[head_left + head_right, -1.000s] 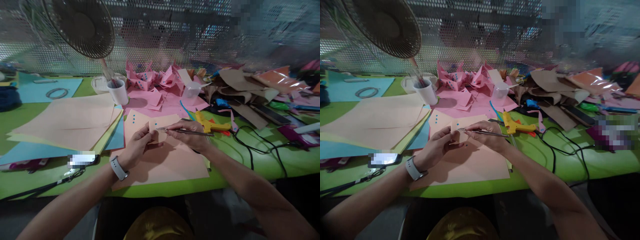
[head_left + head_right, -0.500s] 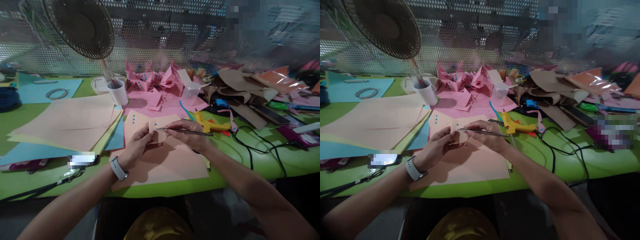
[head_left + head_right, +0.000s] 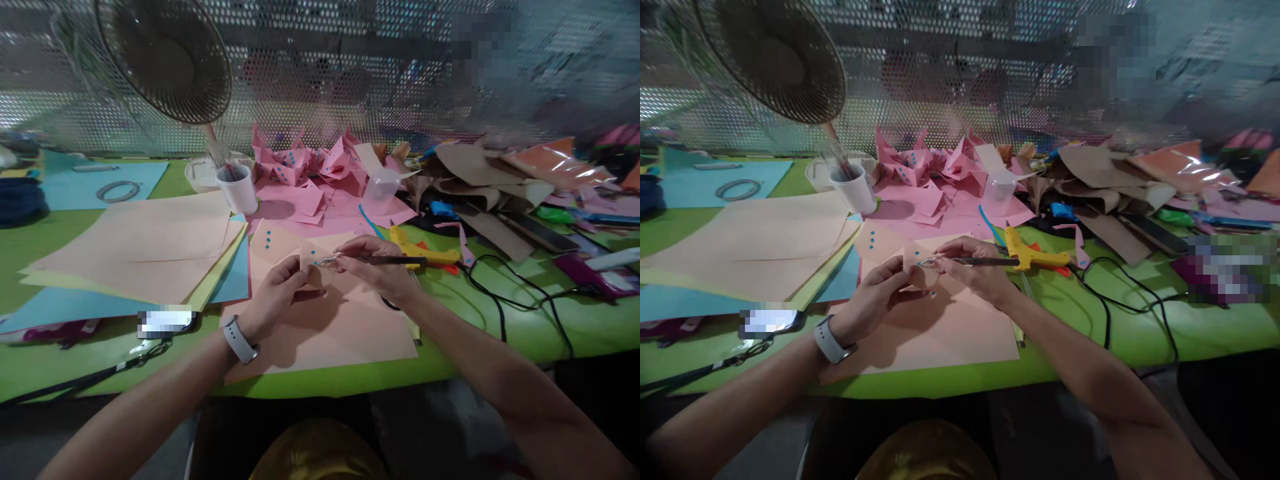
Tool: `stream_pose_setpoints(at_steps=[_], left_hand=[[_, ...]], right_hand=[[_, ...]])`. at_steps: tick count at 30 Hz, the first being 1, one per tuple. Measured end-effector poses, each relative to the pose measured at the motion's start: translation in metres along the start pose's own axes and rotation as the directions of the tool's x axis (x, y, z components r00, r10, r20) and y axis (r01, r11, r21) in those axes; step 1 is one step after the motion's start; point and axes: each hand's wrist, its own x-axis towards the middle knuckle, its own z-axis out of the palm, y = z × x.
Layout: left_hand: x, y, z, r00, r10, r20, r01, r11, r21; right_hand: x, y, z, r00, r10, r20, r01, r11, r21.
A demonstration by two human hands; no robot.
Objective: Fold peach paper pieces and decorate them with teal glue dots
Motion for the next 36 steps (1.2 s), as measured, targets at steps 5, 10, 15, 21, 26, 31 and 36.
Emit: stream_pose_setpoints(at_steps=[5, 10, 15, 21, 26, 31, 36], left_hand=[[0.0006, -0.0012, -0.0005, 1.000, 0.001, -0.003, -0.001, 1.000, -0.005], [0.0012, -0.0028, -0.0014, 1.000, 0.006, -0.011, -0.006, 1.000, 0.002], [0.0016, -0.0031, -0.0019, 1.000, 0.009, 0.009, -0.009, 1.000, -0.001], [0.0032, -0.0057, -0.0026, 1.000, 0.026, 0.013, -0.026, 1.000, -0.006], [0.0020, -0.0039, -0.0015, 1.000, 0.028, -0.005, -0.028, 0.998, 0.053], [-0.0003, -0.0006, 0.0012, 0.998, 0.055, -0.027, -0.050, 0.988, 0.144], [-0.0001, -0.0011, 0.0014, 0.996, 0.093, -0.008, -0.089, 0.973, 0.211]], right_hand=[[0.0005, 0.0051, 0.0011, 1.000, -0.021, -0.017, 0.021, 1.000, 0.008], [0.0014, 0.0075, 0.0005, 0.998, -0.044, -0.033, 0.043, 0.998, -0.039], [0.0015, 0.0085, 0.0014, 0.999, -0.037, -0.038, 0.036, 0.999, -0.025], [0.0017, 0.0092, 0.0032, 1.000, -0.013, -0.014, 0.014, 1.000, 0.014], [0.0010, 0.0043, 0.0022, 1.000, -0.003, 0.023, 0.002, 1.000, 0.029], [-0.0003, 0.0009, 0.0004, 0.999, 0.025, 0.031, -0.026, 0.999, 0.031], [-0.0006, 0.0034, -0.0023, 0.999, 0.013, 0.039, -0.013, 1.000, 0.008]])
